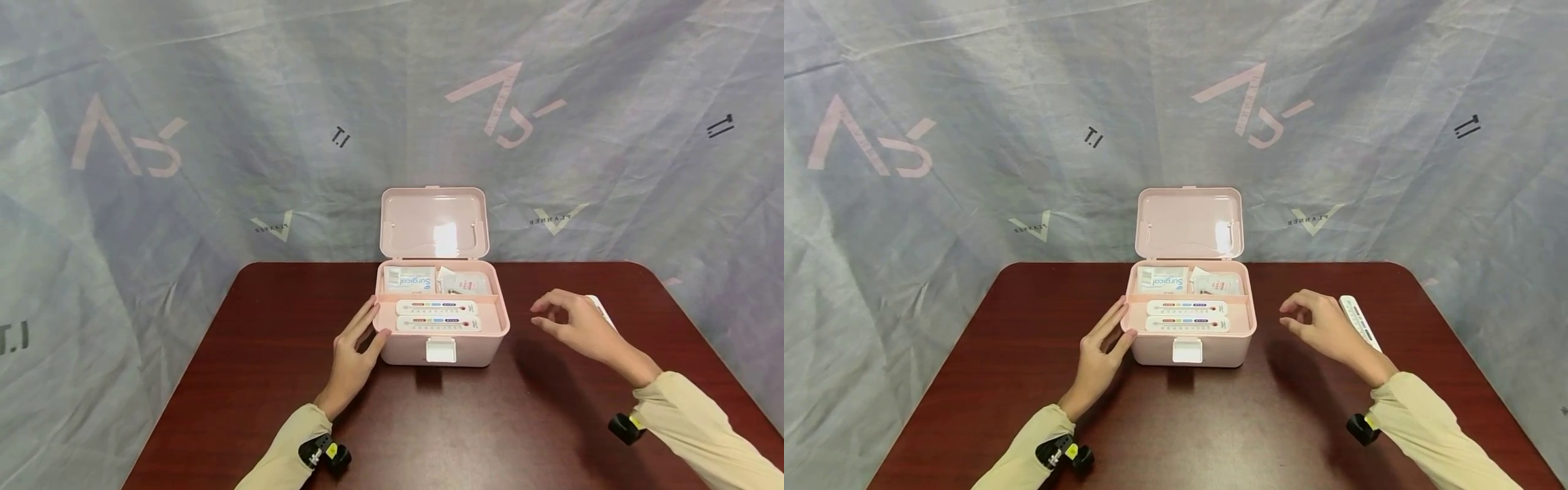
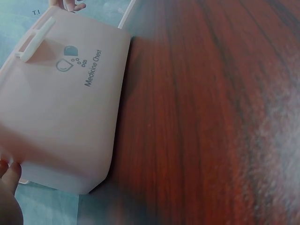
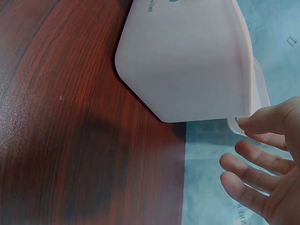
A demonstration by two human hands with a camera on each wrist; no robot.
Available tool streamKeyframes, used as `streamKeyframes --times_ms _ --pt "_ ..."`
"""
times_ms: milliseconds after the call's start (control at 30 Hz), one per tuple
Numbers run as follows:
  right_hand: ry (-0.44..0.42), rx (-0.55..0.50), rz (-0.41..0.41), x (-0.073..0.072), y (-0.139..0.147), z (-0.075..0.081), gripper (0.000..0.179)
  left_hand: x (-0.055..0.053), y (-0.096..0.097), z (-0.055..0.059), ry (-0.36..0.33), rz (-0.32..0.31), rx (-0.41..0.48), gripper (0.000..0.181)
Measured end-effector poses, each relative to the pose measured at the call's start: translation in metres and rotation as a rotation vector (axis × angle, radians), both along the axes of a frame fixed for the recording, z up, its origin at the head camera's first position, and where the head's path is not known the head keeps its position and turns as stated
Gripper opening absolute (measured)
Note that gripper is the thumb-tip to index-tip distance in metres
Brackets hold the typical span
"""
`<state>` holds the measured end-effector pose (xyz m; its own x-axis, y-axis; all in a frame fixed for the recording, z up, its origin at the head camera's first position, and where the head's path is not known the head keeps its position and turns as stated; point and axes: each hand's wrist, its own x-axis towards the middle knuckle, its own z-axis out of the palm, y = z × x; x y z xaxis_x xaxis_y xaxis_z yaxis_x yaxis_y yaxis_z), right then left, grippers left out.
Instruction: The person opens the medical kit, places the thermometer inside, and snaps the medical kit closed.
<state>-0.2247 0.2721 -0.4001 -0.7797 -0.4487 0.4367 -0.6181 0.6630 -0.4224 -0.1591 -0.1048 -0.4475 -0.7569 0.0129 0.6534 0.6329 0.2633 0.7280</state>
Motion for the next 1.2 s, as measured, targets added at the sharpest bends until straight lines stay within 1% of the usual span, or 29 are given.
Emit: streamKeyframes --times_ms 233,333,467,600,700,800,867,1033,1200 --pt "0.030 0.001 -0.014 -0.001 0.003 -0.002 0.021 -0.012 -0.005 -0.024 -0.016 0.014 -0.006 0.049" --pt "0.038 -0.001 -0.020 -0.001 0.005 -0.003 0.021 -0.013 -0.006 -0.029 -0.019 0.006 -0.001 0.049" --pt "0.029 -0.011 -0.021 0.000 0.006 -0.004 0.021 -0.014 -0.006 -0.030 -0.018 0.011 -0.005 0.049" --pt "0.015 -0.027 -0.016 0.001 0.008 -0.005 0.019 -0.012 -0.004 -0.026 -0.002 0.022 -0.008 0.049" --pt "0.005 -0.035 -0.017 0.001 0.010 -0.006 0.019 -0.007 -0.001 -0.016 0.015 0.020 -0.005 0.048" --pt "-0.001 -0.032 -0.024 0.001 0.012 -0.008 0.021 -0.001 0.001 -0.004 0.008 0.013 -0.001 0.047" --pt "-0.001 -0.021 -0.033 0.000 0.014 -0.009 0.021 0.002 0.001 0.000 -0.006 0.015 -0.004 0.047" --pt "0.017 0.019 -0.062 -0.001 0.020 -0.011 0.021 0.003 0.001 0.003 -0.030 0.016 -0.004 0.046" --pt "0.011 0.023 -0.085 0.001 0.027 -0.016 0.019 0.003 0.001 0.003 -0.033 0.013 -0.003 0.046"
